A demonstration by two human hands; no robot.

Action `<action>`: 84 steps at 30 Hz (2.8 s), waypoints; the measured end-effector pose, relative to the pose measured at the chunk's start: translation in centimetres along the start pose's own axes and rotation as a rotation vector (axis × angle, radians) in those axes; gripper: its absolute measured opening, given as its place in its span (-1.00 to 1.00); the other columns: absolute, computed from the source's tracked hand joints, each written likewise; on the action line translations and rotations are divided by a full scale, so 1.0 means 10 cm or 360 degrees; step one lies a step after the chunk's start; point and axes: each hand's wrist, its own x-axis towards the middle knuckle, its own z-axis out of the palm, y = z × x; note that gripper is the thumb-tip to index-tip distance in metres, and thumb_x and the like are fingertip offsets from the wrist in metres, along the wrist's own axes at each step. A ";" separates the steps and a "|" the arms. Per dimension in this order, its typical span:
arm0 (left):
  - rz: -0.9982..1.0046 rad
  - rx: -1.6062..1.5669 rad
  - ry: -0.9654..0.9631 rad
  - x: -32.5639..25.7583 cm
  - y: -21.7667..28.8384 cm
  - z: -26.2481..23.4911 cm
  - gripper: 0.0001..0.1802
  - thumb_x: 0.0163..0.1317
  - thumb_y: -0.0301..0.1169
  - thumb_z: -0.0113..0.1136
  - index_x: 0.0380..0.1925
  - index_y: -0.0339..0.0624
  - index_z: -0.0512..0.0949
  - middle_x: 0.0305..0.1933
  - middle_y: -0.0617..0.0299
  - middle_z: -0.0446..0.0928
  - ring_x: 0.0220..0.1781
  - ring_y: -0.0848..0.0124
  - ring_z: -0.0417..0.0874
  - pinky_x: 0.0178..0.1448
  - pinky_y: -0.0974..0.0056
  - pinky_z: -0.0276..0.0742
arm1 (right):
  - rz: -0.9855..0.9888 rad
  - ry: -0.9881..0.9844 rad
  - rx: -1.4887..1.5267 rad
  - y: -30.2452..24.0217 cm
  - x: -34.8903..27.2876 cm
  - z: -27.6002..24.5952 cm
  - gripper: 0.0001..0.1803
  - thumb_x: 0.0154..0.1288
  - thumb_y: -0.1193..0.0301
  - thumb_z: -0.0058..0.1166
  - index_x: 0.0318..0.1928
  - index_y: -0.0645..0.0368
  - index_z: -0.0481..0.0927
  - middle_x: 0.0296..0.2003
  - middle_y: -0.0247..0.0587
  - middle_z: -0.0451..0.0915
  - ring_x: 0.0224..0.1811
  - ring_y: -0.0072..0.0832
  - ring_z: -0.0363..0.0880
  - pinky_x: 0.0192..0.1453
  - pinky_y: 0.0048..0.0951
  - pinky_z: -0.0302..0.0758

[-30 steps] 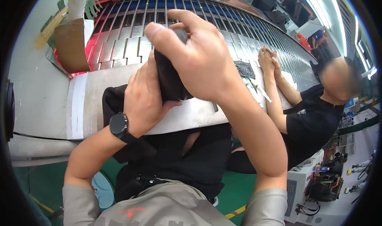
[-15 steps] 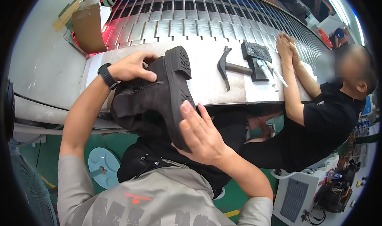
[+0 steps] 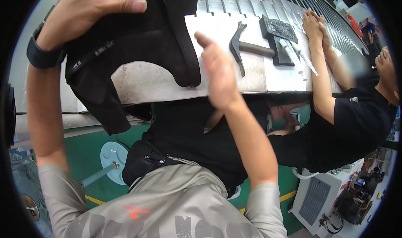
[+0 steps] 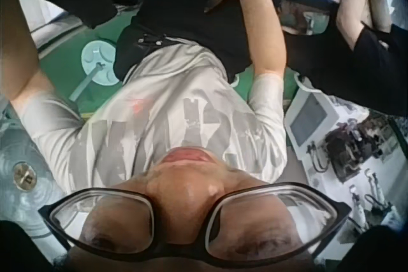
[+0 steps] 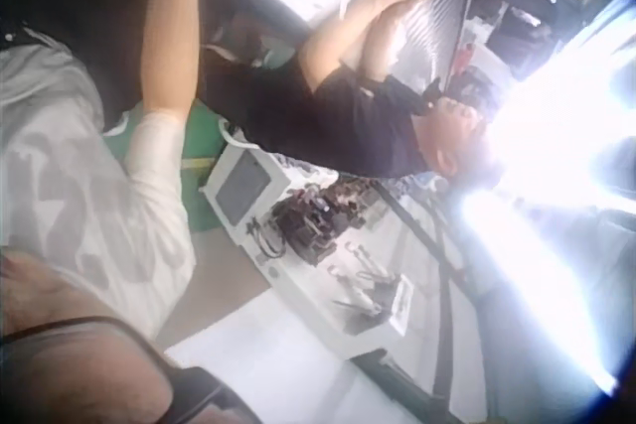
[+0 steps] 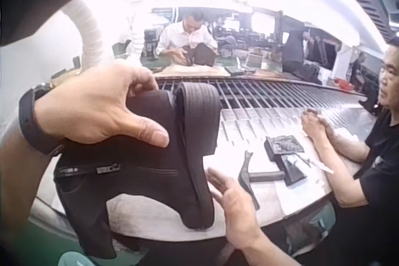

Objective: The person takes shoe soles and boot uppers from a conveyor belt, presses each sole onto its boot upper by hand to attach them firmly, and places the assembled boots onto the conveyor belt.

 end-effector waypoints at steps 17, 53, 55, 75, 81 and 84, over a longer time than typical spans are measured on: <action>-0.0649 0.0046 -0.0514 0.51 0.04 0.04 -0.10 0.01 -0.03 0.77 0.15 -0.50 0.57 -0.05 -0.12 0.75 -0.01 0.15 0.79 0.10 0.21 0.70 | -0.0194 0.0402 0.1624 -0.30 1.28 0.25 -0.35 0.65 -0.06 -0.27 -0.09 0.27 0.69 -0.19 0.02 0.77 -0.15 -0.13 0.78 -0.02 -0.08 0.76; -0.0203 -0.0093 -0.0295 0.16 -0.25 0.22 -0.33 0.16 -0.13 0.68 0.03 -0.48 0.65 -0.15 -0.07 0.76 -0.11 0.26 0.76 0.07 0.23 0.67 | -0.0319 0.0797 -0.0568 -0.10 0.32 0.69 -0.46 0.65 0.16 0.21 -0.47 0.26 0.48 -0.59 -0.58 0.27 -0.47 -0.73 0.11 -0.47 -0.49 0.07; -0.0221 -0.0052 -0.0280 0.13 -0.12 0.24 -0.33 0.16 -0.13 0.68 0.03 -0.49 0.65 -0.15 -0.07 0.76 -0.11 0.26 0.76 0.07 0.23 0.67 | -0.0262 0.0713 -0.0605 -0.06 0.31 0.63 -0.52 0.55 0.10 0.32 -0.30 0.33 0.71 -0.70 -0.27 0.41 -0.66 -0.55 0.25 -0.56 -0.40 0.22; -0.0597 -0.0046 -0.0356 -0.01 -0.12 0.32 -0.32 0.21 -0.24 0.64 0.21 -0.44 0.59 -0.03 0.13 0.76 -0.03 0.43 0.73 0.14 0.28 0.66 | -0.0154 0.0298 -0.0498 -0.05 0.18 0.56 -0.28 0.29 0.02 0.55 0.15 0.44 0.70 -0.11 0.12 0.82 -0.05 -0.22 0.86 0.06 -0.32 0.72; -0.0597 0.0179 -0.0345 0.00 -0.11 0.29 -0.32 0.22 -0.17 0.63 0.18 -0.44 0.61 -0.04 0.09 0.77 -0.02 0.33 0.75 0.17 0.26 0.65 | -0.0403 0.0137 -0.0814 -0.07 0.22 0.52 -0.10 0.07 0.04 0.69 0.19 0.52 0.62 -0.02 0.26 0.77 0.06 -0.06 0.83 0.15 -0.24 0.72; -0.0550 0.0244 -0.0402 0.01 -0.12 0.31 -0.31 0.22 -0.13 0.62 0.17 -0.44 0.63 -0.04 0.05 0.77 -0.02 0.30 0.76 0.17 0.24 0.65 | -0.0364 0.0131 -0.0992 -0.13 0.21 0.53 -0.11 0.11 0.07 0.66 0.21 0.54 0.58 -0.08 0.28 0.77 -0.01 0.01 0.83 0.10 -0.21 0.73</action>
